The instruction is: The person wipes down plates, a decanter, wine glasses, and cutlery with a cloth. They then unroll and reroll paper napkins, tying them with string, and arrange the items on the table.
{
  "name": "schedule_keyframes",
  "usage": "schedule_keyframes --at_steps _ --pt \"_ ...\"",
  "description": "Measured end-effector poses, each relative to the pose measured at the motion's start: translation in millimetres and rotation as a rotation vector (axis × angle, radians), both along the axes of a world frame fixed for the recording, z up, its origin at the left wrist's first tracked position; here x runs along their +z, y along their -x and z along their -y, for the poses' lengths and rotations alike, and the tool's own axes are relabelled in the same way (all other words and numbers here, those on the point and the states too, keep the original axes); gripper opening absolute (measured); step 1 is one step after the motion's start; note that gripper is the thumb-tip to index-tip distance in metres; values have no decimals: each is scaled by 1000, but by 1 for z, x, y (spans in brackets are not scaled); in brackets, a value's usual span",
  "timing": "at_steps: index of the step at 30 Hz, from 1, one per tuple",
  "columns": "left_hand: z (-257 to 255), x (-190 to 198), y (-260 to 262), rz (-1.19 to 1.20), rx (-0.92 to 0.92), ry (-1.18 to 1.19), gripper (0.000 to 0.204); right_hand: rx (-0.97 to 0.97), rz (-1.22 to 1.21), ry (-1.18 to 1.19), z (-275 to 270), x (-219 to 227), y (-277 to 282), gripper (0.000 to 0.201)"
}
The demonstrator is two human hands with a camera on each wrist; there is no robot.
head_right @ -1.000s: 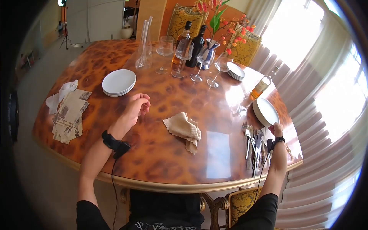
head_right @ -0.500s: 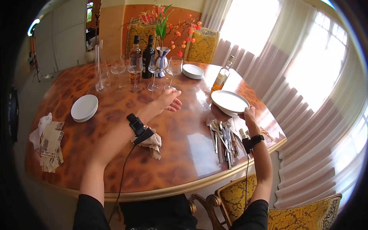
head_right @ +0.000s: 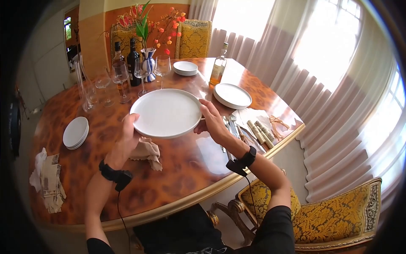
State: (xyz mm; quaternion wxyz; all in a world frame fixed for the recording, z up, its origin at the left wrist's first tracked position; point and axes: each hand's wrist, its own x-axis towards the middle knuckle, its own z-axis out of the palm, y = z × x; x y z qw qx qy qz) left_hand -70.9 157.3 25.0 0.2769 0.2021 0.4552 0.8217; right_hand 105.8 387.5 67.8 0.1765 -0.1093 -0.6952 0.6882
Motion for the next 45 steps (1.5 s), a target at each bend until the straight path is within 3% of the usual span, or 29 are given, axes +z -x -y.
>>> schedule_keyframes --at_steps 1,2,3,5,7,8,10,11,13,15,17,18,19,21,22,23,25,29,31,37,39,42,43,45 --pt "14 -7 7 53 112 23 44 67 -1 35 13 4 5 45" --pt "25 14 -10 184 205 -38 50 130 22 20 17 -3 14 48" --pt "47 -3 10 83 199 -13 55 199 43 4 23 -13 24 51" --pt "80 7 9 97 319 -78 51 281 134 -247 48 -28 44 54" --pt "111 -9 31 58 484 -167 49 412 -81 -716 69 -53 61 55" --pt "121 -12 33 44 497 -162 49 421 -99 -710 80 -61 66 55" --pt "138 -14 35 117 681 -324 38 486 -218 -1154 99 -75 77 56" --pt "146 -18 35 92 675 -315 38 469 -238 -1144 105 -86 85 56" --pt "161 -32 35 139 737 -332 37 615 -284 -1248 110 -108 102 53" --pt "175 -62 47 123 703 -324 41 604 -339 -1215 110 -121 116 46" --pt "175 -67 50 119 679 -321 45 697 -410 -1233 110 -112 127 35" --pt "173 -72 51 128 672 -308 45 671 -199 -1350 107 -109 128 29" --pt "171 -78 52 141 666 -297 45 669 -197 -1348 105 -105 130 29" --pt "172 -84 58 112 636 -271 47 444 -250 -1110 102 -92 137 20" --pt "168 -79 54 115 649 -246 43 375 -273 -966 105 -61 127 19" --pt "163 -74 48 118 661 -219 40 325 -269 -905 106 -37 127 24" --pt "154 -55 28 96 637 -209 46 127 -502 -828 109 -9 134 31" --pt "145 -50 19 71 657 -199 51 44 -529 -811 127 24 145 33" --pt "141 -46 12 50 651 -192 50 -91 -576 -979 142 17 159 30" --pt "142 -43 -4 -21 646 -95 51 40 -668 -1197 172 -21 182 27" --pt "142 -40 -13 -51 641 -78 52 239 -527 -1146 181 -27 176 39" --pt "142 -37 -19 -27 642 -75 56 131 -717 -1152 200 -37 161 56" --pt "141 -34 -23 -20 640 -67 56 332 -590 -1126 202 -31 151 61" --pt "138 -28 -29 -8 662 -108 59 389 -667 -1136 215 -42 145 58"
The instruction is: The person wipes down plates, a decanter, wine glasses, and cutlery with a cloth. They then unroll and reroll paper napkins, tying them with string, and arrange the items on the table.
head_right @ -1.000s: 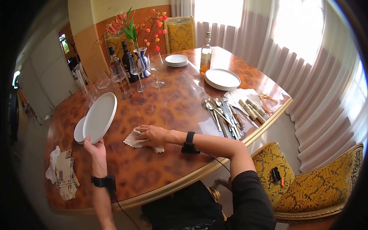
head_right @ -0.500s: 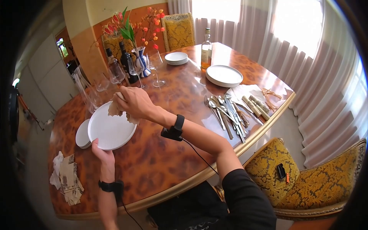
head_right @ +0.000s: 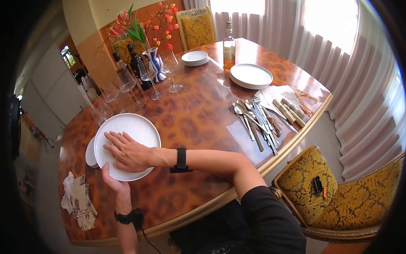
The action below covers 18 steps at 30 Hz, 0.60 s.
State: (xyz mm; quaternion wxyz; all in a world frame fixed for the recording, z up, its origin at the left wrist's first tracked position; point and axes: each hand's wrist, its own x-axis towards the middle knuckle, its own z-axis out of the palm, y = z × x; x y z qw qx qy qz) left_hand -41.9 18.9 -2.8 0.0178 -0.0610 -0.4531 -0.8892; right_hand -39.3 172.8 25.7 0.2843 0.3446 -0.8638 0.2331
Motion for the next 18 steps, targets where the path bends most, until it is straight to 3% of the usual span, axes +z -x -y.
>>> schedule_keyframes --at_steps 5,7,11,13,16,18 --pt "11 10 -5 -16 -139 -101 60 261 4 18 3 -2 -11 48" --pt "13 7 -4 -35 -78 -93 61 373 8 -46 -6 5 -5 42" --pt "21 4 3 -109 3 -38 62 89 -23 -192 -36 16 7 45" --pt "18 7 -1 -136 3 11 60 -60 -124 -192 -49 17 18 45" --pt "8 8 -12 -187 -2 119 59 -263 -91 -81 -52 16 24 50" --pt "3 5 -15 -203 -43 131 58 -304 -81 -57 -45 14 22 53"
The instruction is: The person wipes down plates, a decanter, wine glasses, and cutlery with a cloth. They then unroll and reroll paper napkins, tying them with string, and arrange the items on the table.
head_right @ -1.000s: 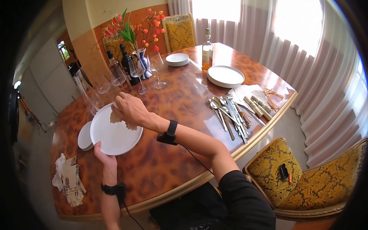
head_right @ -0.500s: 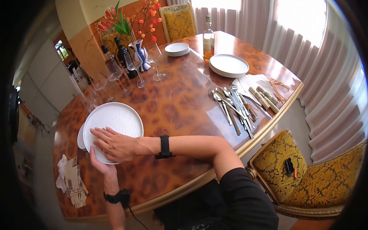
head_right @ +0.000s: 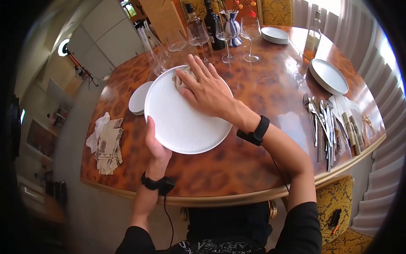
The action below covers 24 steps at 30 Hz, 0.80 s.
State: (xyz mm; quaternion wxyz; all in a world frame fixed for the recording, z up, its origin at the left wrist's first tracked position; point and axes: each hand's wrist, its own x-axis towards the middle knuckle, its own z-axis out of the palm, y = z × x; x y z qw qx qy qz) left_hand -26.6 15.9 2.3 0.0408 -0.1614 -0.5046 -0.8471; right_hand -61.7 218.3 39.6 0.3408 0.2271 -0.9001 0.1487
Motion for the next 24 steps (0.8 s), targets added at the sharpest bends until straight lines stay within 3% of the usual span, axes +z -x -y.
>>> schedule_keyframes --at_steps 2,6,9,14,18,20,21,23,24 --pt "-5 6 -7 -7 -61 67 57 -50 10 29 7 -1 -6 55" --pt "-10 8 -12 -2 -149 53 58 44 24 39 28 -4 -24 61" --pt "-3 0 -4 50 -146 -25 58 315 75 -114 38 -7 -35 63" --pt "11 10 3 131 -107 -207 64 452 103 -154 38 0 -45 59" --pt "19 17 8 13 69 -133 66 325 97 -207 17 10 -40 57" --pt "18 21 6 -10 107 -106 66 85 -1 -202 8 9 -34 57" --pt "18 21 6 -27 163 -93 66 90 7 -187 7 5 -30 57" --pt "18 17 7 -77 233 -61 67 -138 -49 4 9 -3 -22 61" --pt "17 16 7 -72 237 -53 67 -134 -43 11 10 -5 -18 61"
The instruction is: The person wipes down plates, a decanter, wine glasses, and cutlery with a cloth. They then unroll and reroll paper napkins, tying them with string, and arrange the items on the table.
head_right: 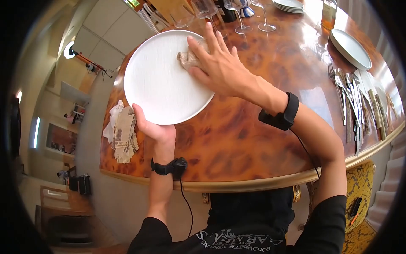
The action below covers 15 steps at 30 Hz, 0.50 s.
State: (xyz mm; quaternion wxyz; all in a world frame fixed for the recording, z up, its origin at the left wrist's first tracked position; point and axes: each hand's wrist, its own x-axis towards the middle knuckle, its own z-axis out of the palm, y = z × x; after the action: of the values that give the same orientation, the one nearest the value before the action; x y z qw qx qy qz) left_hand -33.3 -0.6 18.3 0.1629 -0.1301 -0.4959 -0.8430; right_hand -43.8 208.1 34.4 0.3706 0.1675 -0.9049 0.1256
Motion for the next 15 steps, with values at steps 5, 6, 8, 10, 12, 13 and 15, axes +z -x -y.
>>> schedule_keyframes --at_steps 5,6,8,10,12,13,15 --pt "-7 -6 4 -49 35 30 67 230 202 577 -3 -14 24 59" --pt "-8 -9 5 -48 42 41 67 296 205 652 -6 -12 26 56" --pt "-6 -13 9 -49 -11 18 62 252 223 762 -11 -15 34 50" --pt "-10 -10 9 15 -45 57 55 327 184 765 -15 -19 31 40" --pt "-2 -13 20 40 -86 22 52 82 518 585 -41 -12 42 42" --pt "4 -13 25 30 -144 4 48 303 258 690 -23 -4 23 47" --pt "17 -11 34 104 -253 -23 43 195 371 576 -33 9 28 41"
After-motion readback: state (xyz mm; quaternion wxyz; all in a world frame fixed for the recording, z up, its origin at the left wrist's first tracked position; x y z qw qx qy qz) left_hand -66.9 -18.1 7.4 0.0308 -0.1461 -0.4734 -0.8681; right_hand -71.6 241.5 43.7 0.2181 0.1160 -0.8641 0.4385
